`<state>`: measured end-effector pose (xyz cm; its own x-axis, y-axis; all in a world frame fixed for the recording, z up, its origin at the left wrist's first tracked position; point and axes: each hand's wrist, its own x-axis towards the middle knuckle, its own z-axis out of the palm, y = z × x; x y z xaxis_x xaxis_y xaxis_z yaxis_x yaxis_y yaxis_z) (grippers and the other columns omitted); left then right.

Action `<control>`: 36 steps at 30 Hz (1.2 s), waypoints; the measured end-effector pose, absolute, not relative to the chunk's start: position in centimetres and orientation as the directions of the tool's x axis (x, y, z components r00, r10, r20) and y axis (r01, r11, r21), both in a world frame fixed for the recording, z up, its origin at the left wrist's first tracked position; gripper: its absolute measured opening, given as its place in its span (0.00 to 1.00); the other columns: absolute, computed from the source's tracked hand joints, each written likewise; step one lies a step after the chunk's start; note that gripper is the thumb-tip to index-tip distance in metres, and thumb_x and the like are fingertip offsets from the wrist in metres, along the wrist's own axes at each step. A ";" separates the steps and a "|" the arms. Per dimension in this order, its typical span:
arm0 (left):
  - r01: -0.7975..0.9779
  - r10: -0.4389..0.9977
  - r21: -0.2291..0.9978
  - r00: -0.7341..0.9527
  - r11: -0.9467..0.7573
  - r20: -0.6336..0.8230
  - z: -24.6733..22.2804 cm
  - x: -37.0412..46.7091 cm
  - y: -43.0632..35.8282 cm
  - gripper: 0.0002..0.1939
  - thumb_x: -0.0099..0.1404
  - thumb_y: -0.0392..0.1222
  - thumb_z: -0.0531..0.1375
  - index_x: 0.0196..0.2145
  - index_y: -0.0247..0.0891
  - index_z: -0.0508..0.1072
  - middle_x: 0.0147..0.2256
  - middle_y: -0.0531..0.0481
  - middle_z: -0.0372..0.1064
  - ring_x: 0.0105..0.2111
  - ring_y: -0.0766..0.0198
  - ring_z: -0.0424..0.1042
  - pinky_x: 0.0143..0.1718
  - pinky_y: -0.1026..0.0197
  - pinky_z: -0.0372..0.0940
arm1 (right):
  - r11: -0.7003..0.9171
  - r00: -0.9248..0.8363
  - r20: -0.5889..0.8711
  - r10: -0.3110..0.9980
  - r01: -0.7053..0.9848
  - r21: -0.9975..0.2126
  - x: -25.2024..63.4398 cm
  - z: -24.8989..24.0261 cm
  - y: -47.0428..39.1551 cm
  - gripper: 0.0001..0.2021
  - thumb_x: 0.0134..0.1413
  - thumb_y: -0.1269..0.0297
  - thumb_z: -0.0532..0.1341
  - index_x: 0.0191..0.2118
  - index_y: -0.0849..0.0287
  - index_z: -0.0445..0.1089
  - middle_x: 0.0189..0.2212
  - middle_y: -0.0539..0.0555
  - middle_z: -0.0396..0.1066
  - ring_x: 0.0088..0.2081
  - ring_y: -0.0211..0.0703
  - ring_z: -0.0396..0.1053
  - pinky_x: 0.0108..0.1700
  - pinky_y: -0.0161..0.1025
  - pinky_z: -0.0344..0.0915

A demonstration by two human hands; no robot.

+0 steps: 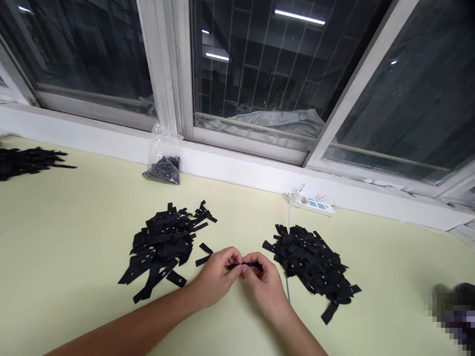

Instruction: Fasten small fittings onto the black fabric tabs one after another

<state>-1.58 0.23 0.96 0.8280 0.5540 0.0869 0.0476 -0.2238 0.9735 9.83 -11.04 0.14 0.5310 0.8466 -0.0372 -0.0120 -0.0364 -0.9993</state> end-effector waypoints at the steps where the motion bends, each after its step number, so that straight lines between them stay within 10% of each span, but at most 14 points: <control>1: 0.051 0.546 0.971 0.833 -0.235 0.089 1.0 -1.6 0.2 0.04 0.63 0.39 0.59 0.32 0.38 0.68 0.31 0.53 0.69 0.32 0.66 0.68 0.35 0.64 0.64 | -0.037 0.527 -0.034 0.849 -0.005 -0.999 9.8 0.1 -11.1 0.13 0.55 0.53 0.65 0.39 0.57 0.72 0.36 0.56 0.76 0.35 0.46 0.74 0.41 0.42 0.71; 36: -0.024 0.539 0.908 0.798 -0.418 0.269 -1.0 -1.3 0.4 0.08 0.58 0.37 0.64 0.35 0.34 0.72 0.32 0.51 0.71 0.33 0.65 0.69 0.37 0.62 0.64 | -0.041 0.424 -0.101 0.900 -0.149 -0.988 11.7 -0.2 -11.3 0.25 0.27 0.55 0.80 0.33 0.62 0.76 0.32 0.54 0.76 0.33 0.40 0.76 0.45 0.37 0.76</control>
